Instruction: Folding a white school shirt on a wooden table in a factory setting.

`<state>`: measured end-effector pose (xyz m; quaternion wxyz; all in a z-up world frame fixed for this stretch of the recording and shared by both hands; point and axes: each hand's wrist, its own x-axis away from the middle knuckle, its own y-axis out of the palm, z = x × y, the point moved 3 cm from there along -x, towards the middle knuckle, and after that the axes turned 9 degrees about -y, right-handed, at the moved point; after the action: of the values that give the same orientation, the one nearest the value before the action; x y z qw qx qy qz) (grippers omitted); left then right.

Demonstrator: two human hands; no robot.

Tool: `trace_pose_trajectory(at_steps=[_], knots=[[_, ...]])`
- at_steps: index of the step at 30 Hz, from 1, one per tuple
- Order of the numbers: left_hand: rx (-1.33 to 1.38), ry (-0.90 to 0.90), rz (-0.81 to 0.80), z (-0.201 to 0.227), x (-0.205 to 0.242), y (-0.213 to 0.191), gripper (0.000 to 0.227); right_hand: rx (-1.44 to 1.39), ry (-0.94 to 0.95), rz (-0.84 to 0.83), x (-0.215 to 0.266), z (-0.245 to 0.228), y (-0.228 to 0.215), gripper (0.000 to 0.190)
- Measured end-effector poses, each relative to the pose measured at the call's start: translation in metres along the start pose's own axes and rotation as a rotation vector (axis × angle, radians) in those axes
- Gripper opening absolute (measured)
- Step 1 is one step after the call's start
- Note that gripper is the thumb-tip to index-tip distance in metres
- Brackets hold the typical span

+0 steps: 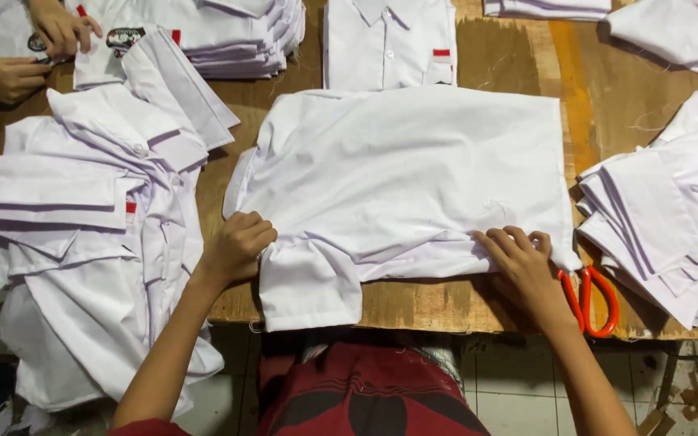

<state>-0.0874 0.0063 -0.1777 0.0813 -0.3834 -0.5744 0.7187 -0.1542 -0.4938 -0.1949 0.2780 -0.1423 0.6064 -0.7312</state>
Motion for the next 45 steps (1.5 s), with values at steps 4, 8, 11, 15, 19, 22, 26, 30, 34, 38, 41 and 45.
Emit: trace_pose_trajectory(at_steps=[4, 8, 11, 15, 19, 22, 26, 30, 34, 38, 41, 45], knots=[[0.148, -0.157, -0.156, 0.026, 0.003, -0.030, 0.039, -0.057, 0.049, -0.010, 0.008, -0.011, -0.033, 0.077], [0.232, -0.182, -0.229, 0.055, 0.012, -0.049, 0.088, -0.014, 0.077, 0.015, 0.018, -0.023, -0.046, 0.068], [0.303, -0.160, -0.225, 0.071, 0.016, -0.060, 0.078, -0.035, 0.110, 0.012, 0.031, -0.032, -0.039, 0.068], [0.625, -0.288, -0.192, 0.066, 0.037, -0.053, 0.047, -0.059, 0.163, 0.050, 0.044, -0.049, -0.034, 0.071], [0.778, -0.283, -0.156, 0.051, 0.054, -0.038, 0.025, -0.146, 0.188, 0.029, 0.051, -0.063, -0.040, 0.072], [0.905, -0.294, -0.191, 0.039, 0.061, -0.039, 0.018, -0.274, 0.223, 0.024, 0.057, -0.070, -0.043, 0.062], [1.031, -0.328, -0.383, 0.030, 0.060, -0.048, 0.020, -0.406, 0.236, 0.023, 0.067, -0.065, -0.042, 0.049], [0.798, -0.385, -0.709, 0.039, 0.049, -0.059, 0.025, -0.568, 0.288, 0.115, 0.068, -0.040, -0.049, 0.013], [0.685, -0.499, -0.852, 0.056, -0.003, -0.085, 0.048, -0.423, 0.286, 0.266, 0.044, -0.011, -0.030, 0.008], [0.544, -0.282, -0.681, 0.079, -0.070, -0.057, 0.050, -0.325, 0.186, 0.355, -0.016, -0.011, -0.027, 0.033], [0.366, -0.203, -0.485, 0.075, -0.105, 0.002, 0.049, -0.328, 0.153, 0.185, -0.049, -0.023, -0.014, 0.047], [-0.017, -0.115, -0.180, 0.055, -0.102, 0.076, 0.050, -0.396, 0.235, -0.086, -0.051, -0.026, -0.010, 0.064]])
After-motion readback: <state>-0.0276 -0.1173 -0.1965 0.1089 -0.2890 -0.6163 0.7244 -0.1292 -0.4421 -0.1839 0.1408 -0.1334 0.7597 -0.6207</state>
